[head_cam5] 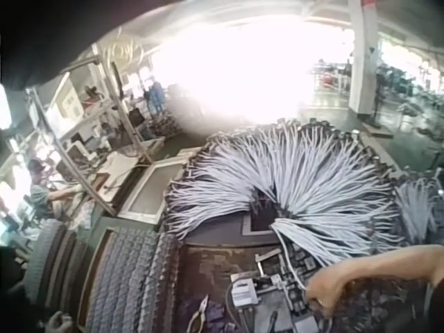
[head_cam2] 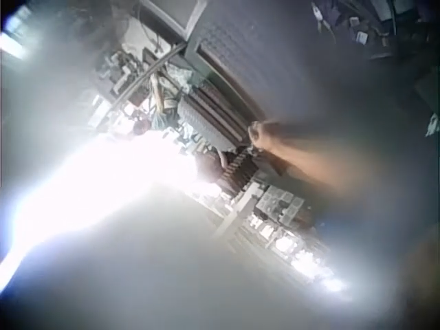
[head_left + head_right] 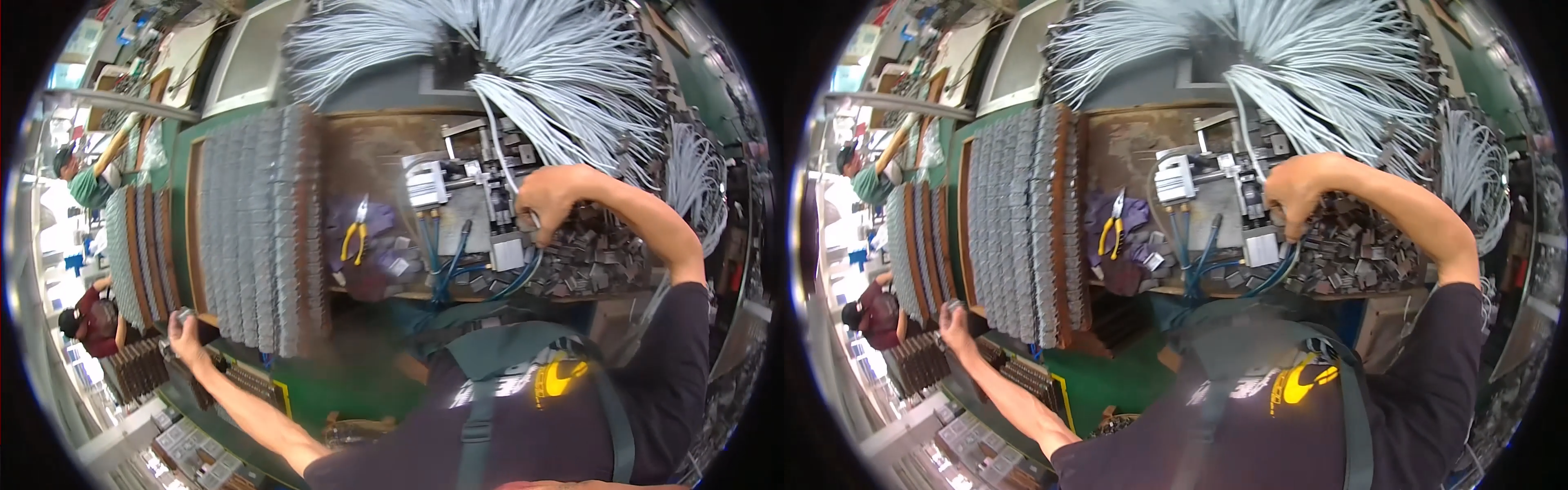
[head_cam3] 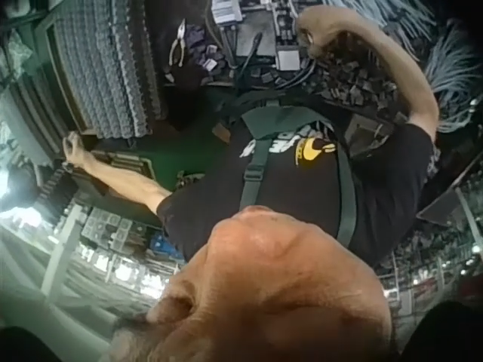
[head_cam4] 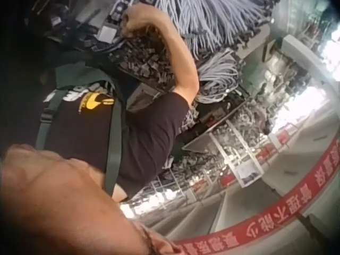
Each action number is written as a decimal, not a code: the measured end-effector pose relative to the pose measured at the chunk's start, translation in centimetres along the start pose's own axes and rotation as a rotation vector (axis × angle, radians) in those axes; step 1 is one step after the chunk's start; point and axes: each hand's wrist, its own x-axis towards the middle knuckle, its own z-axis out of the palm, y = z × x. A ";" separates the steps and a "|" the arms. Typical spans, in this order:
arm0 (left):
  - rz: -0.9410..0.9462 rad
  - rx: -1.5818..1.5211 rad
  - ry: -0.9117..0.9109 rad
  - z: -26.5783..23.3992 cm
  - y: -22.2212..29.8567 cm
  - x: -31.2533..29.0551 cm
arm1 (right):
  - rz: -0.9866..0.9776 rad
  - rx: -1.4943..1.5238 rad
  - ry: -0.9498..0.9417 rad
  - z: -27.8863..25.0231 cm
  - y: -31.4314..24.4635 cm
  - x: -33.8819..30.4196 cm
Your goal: The person assembles wire harnesses by manually inserting multiple wires into electronic connectors at a workstation.
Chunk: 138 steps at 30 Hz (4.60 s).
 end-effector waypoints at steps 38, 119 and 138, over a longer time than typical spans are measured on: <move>0.424 0.205 -1.307 44.5 14.9 -28.2 | -0.380 0.574 0.824 4.0 -1.6 -0.1; -0.431 -0.016 -0.440 4.3 -4.8 3.7 | 0.213 0.783 1.371 2.3 4.8 -8.1; -0.344 0.056 -0.128 0.9 -6.6 2.6 | 0.169 -0.307 0.899 10.4 3.2 -8.0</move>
